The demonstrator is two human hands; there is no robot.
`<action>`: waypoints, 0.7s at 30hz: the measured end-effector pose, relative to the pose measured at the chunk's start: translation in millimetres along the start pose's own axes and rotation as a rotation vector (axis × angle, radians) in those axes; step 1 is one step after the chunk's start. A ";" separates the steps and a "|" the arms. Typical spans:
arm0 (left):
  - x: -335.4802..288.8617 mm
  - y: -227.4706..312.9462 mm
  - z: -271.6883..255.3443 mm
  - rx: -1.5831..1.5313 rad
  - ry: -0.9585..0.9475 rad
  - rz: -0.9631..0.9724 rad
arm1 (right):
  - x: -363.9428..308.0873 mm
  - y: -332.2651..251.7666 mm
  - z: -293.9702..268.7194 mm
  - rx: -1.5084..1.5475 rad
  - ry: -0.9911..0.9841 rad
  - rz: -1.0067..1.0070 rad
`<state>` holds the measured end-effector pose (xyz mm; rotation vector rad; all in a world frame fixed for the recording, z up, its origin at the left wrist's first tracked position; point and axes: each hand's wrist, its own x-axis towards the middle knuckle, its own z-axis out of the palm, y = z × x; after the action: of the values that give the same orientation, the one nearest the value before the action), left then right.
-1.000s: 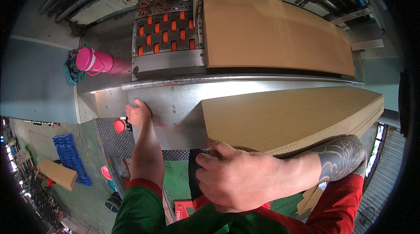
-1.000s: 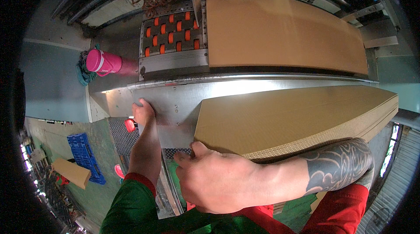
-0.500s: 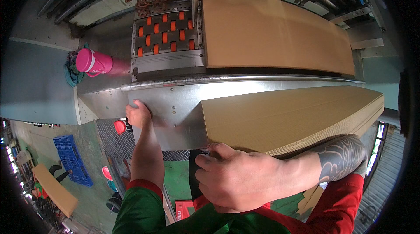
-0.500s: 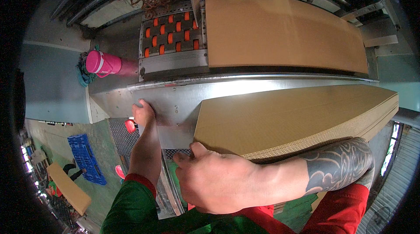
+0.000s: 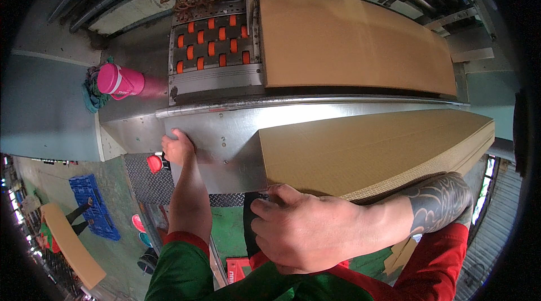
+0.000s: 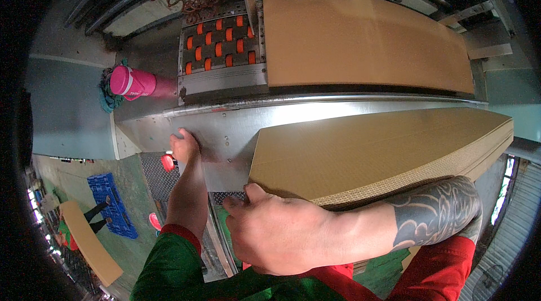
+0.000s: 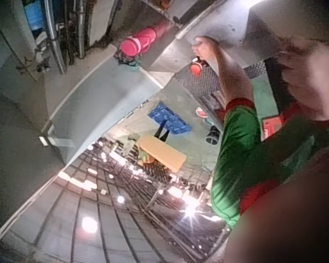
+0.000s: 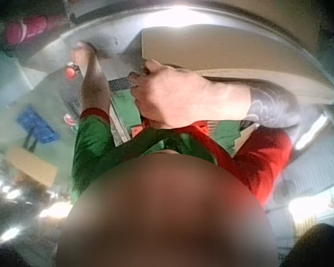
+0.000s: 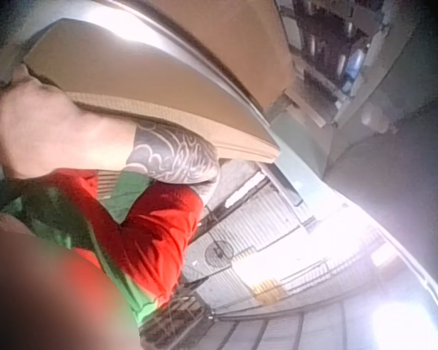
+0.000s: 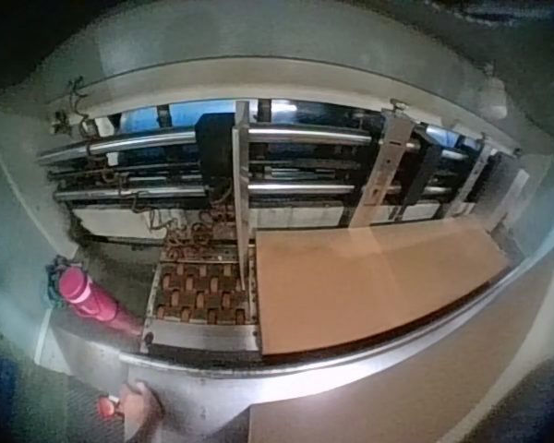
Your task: The person repeatedly picks up flat cardboard sheets from a conveyor and stacks them on a metal platform. They align each sheet by hand and place it on top of the growing stack. The process continues throughout the clip with no other objects handled.
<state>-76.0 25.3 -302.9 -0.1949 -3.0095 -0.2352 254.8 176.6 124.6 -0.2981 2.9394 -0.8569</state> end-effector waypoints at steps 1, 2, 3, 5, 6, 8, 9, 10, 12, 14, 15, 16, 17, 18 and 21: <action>0.3 0.0 0.8 0.002 0.009 0.001 | -0.5 0.0 0.5 -0.015 0.003 -0.005; 0.6 -0.1 1.2 0.005 0.019 0.003 | -1.2 -0.4 1.0 -0.017 -0.006 -0.003; 0.8 -0.1 1.5 0.004 0.020 0.003 | -1.4 -0.8 2.1 -0.007 0.016 0.007; 1.0 -0.2 1.5 0.003 0.021 0.003 | -0.3 -2.2 5.7 0.048 0.010 0.063; 1.1 -0.4 1.3 0.001 0.008 0.000 | -0.8 -2.4 6.8 0.087 0.003 0.094; 0.7 -0.9 1.2 0.001 0.003 0.000 | -1.2 -3.3 8.9 0.078 0.001 0.092; 0.3 -1.4 1.3 -0.020 0.024 0.012 | -1.3 -3.5 9.5 0.086 -0.021 0.100; -0.2 -1.7 2.0 -0.039 0.065 0.030 | -1.1 -3.9 9.6 0.079 -0.007 0.095; -0.9 -2.6 3.7 -0.059 0.114 0.053 | -0.6 -3.6 8.5 0.094 -0.029 0.109; -1.0 -3.1 5.9 -0.059 0.130 0.058 | -0.2 -2.5 5.7 0.055 -0.022 0.077; -0.7 -3.3 6.9 -0.053 0.142 0.059 | -0.2 -1.3 4.1 0.052 -0.020 0.056; -0.3 -3.4 7.6 -0.046 0.152 0.058 | -0.3 0.0 2.4 0.048 -0.019 0.035; 0.3 -3.3 8.1 -0.040 0.162 0.057 | -0.7 2.1 0.8 0.058 -0.004 0.007; 0.9 -3.4 8.2 -0.019 0.102 0.036 | -0.1 1.6 0.1 0.072 0.019 0.005; 2.3 -3.3 7.1 0.018 -0.013 -0.002 | 2.3 0.2 0.8 0.076 0.012 0.056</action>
<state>-79.5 23.5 -310.0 -0.1918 -3.0234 -0.2082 252.6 175.9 123.8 -0.2060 2.9016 -0.9636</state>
